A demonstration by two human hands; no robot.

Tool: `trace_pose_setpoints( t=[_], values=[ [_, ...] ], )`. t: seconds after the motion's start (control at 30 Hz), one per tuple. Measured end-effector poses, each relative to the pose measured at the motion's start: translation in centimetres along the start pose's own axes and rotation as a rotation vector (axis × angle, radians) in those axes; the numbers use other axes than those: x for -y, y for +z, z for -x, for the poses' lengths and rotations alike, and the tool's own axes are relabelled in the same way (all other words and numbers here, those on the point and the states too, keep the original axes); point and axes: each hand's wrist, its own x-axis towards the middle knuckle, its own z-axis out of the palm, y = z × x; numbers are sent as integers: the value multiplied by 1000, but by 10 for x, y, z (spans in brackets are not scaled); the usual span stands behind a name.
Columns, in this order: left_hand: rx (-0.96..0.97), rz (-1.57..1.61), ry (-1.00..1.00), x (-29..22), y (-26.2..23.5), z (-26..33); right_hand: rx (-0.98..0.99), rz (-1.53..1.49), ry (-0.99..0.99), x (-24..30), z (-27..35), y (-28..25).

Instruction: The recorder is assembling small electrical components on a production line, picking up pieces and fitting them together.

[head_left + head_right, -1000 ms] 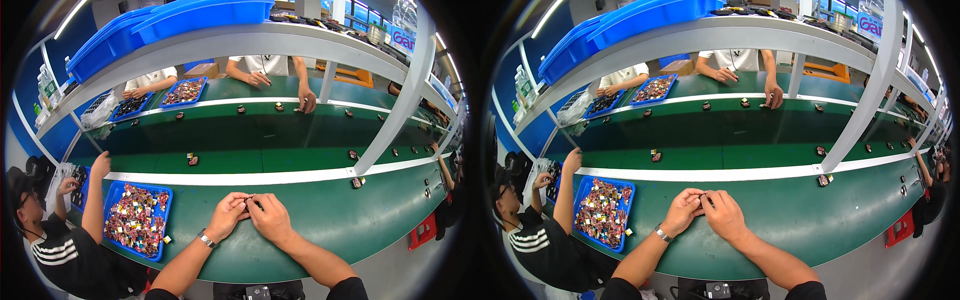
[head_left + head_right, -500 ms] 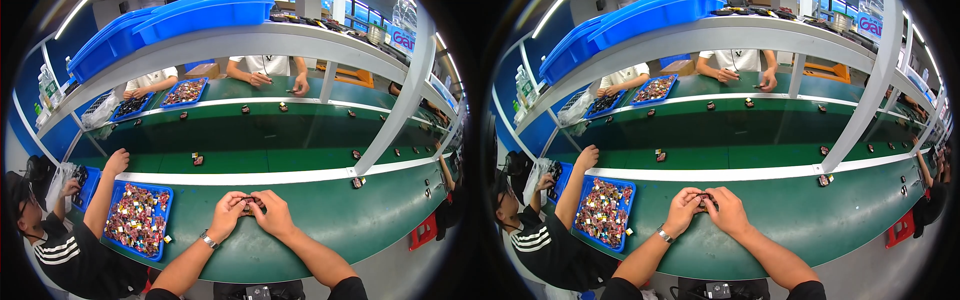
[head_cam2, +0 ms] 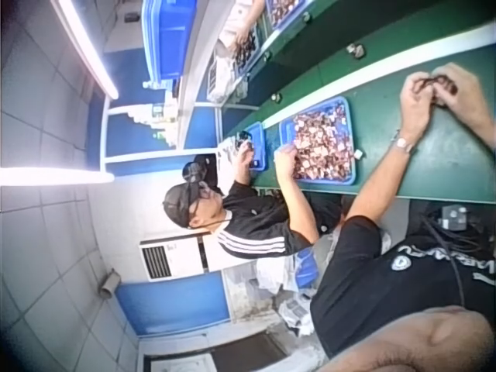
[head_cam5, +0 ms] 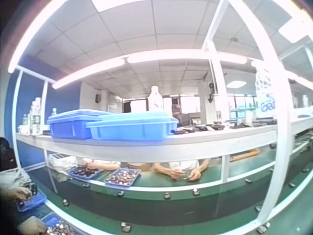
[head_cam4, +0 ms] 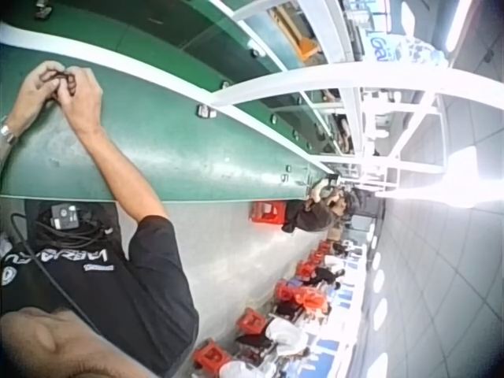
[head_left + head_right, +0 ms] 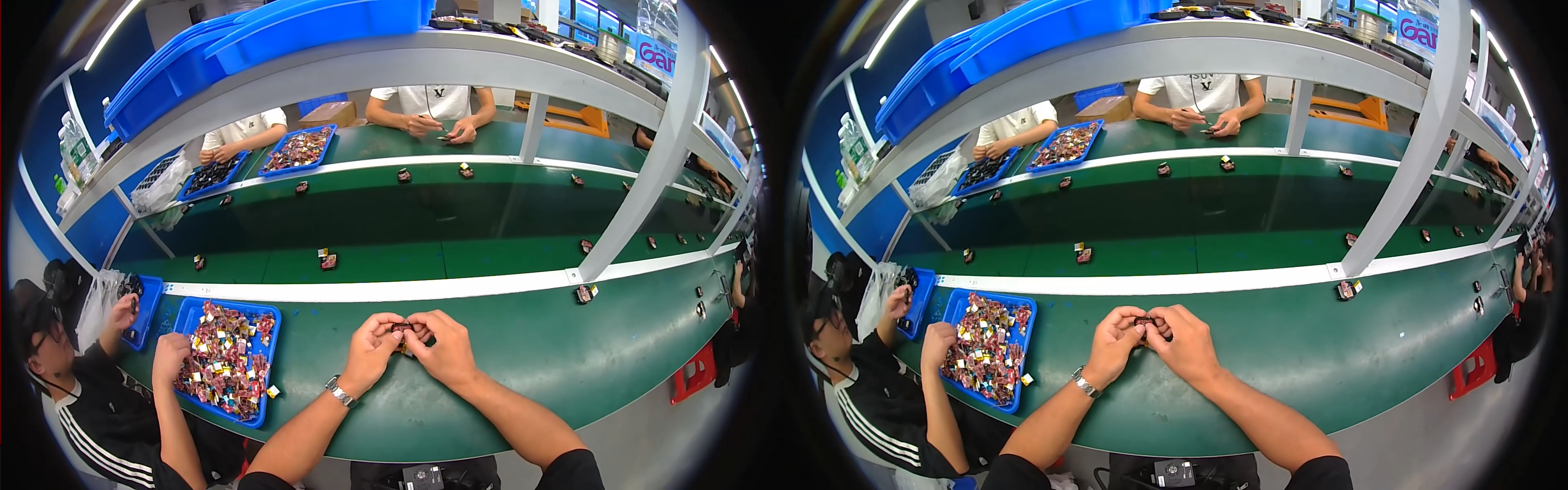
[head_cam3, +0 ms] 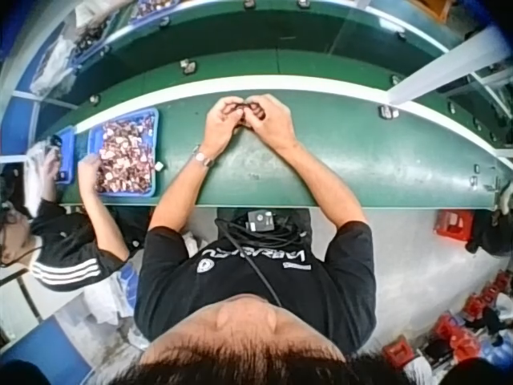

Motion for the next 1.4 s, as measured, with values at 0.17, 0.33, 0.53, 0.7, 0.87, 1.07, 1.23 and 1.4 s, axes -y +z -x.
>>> trace_pose_setpoints(
  t=[0.17, 0.33, 0.53, 0.7, 0.87, 1.07, 1.23, 1.4],
  values=[
    [14, 8, -7, 0, 0, 0, -3, 2, -22, 1, 0, -1],
    [28, -43, 11, 4, -4, 0, -28, 16, -13, 3, 1, 2],
    [-65, -38, 32, -3, -1, -3, -51, -18, 118, -14, -9, -8],
    [-133, -199, 36, 0, -8, -3, -245, 29, 267, -71, -63, -34],
    [-137, -314, 174, 0, 3, -4, -278, 217, 357, -103, -112, -43],
    [-201, -388, 237, -5, 0, 2, -359, 399, 7, -78, -118, -1],
    [-248, -379, 270, -7, 1, -3, 35, 300, 100, -53, -106, 86],
    [-442, -419, 353, -11, -11, -9, 54, 529, 152, -32, -128, 148]
  ],
)
